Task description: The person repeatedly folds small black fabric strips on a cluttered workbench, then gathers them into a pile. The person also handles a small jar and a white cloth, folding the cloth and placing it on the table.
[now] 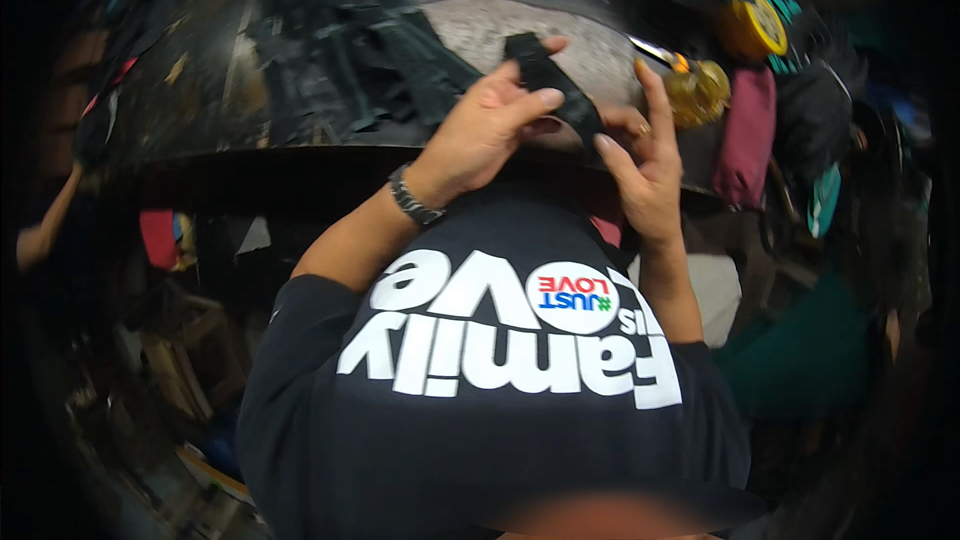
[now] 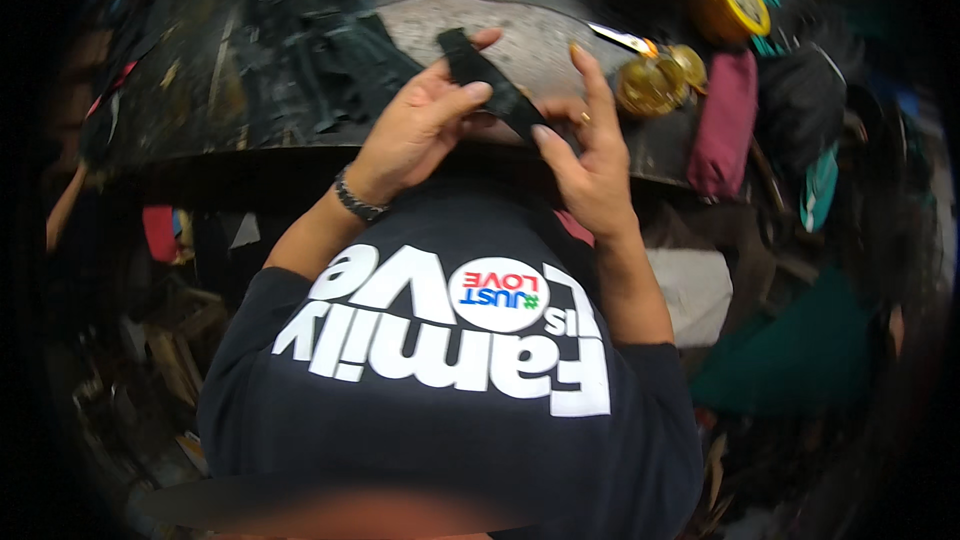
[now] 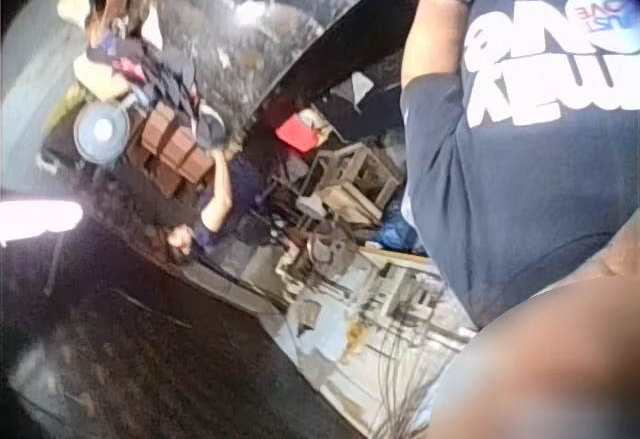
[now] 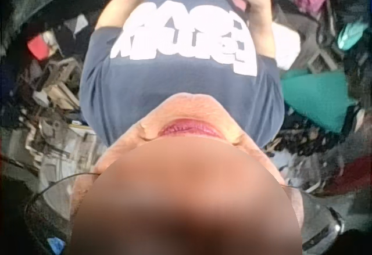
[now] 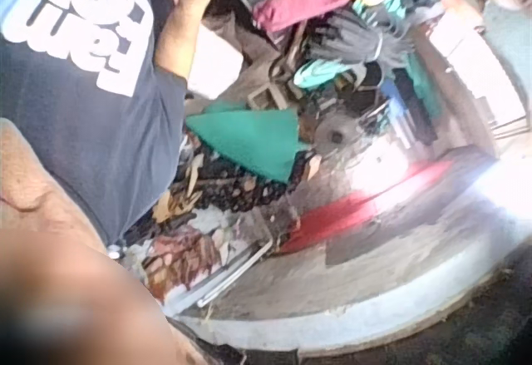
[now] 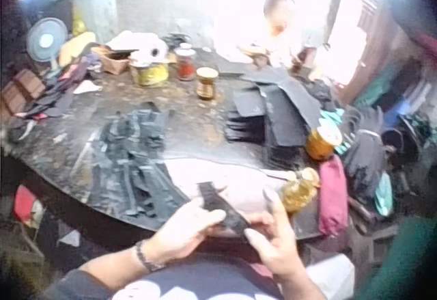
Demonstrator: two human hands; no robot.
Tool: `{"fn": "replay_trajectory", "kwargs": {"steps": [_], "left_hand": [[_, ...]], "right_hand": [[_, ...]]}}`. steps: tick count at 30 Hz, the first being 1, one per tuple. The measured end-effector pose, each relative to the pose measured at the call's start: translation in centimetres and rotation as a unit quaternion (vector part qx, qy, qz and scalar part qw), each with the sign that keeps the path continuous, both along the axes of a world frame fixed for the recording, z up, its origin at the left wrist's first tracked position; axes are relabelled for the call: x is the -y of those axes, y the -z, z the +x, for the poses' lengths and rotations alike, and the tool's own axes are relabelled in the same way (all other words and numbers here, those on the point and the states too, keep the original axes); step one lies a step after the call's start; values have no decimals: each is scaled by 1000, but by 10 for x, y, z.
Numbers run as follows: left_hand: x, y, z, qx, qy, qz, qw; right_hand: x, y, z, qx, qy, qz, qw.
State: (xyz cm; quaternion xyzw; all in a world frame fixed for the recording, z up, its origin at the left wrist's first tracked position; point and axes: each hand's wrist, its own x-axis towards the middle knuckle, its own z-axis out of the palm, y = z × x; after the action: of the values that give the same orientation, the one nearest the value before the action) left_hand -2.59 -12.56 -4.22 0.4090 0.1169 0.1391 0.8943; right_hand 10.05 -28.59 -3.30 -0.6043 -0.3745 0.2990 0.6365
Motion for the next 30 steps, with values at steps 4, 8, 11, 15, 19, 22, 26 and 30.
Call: {"fn": "replay_trajectory", "kwargs": {"steps": [4, 8, 11, 15, 19, 22, 26, 30], "left_hand": [[-35, -26, -17, 19, -43, 111, 993], [-94, -49, -39, 35, -127, 207, 969], [-147, -58, -56, 77, -144, 221, 962], [-222, -49, -81, -104, -219, 388, 889], [-245, -12, -132, -306, -343, 548, 699], [-227, 15, -173, -315, -355, 537, 698], [-207, 32, -189, -314, -343, 612, 640], [-216, 34, -183, -263, -307, 752, 521]], "right_hand": [[-20, -13, -12, -75, -59, 18, 995], [-66, -24, -31, -81, -100, 65, 989], [-111, -22, -44, -93, -142, 85, 982], [-177, -7, -66, -12, -161, 71, 984], [-189, -2, -73, 136, -120, -5, 983], [-187, -9, -73, 249, -81, 26, 965], [-200, -11, -99, 305, -178, 57, 934], [-229, 0, -138, 452, -219, 19, 865]]}}
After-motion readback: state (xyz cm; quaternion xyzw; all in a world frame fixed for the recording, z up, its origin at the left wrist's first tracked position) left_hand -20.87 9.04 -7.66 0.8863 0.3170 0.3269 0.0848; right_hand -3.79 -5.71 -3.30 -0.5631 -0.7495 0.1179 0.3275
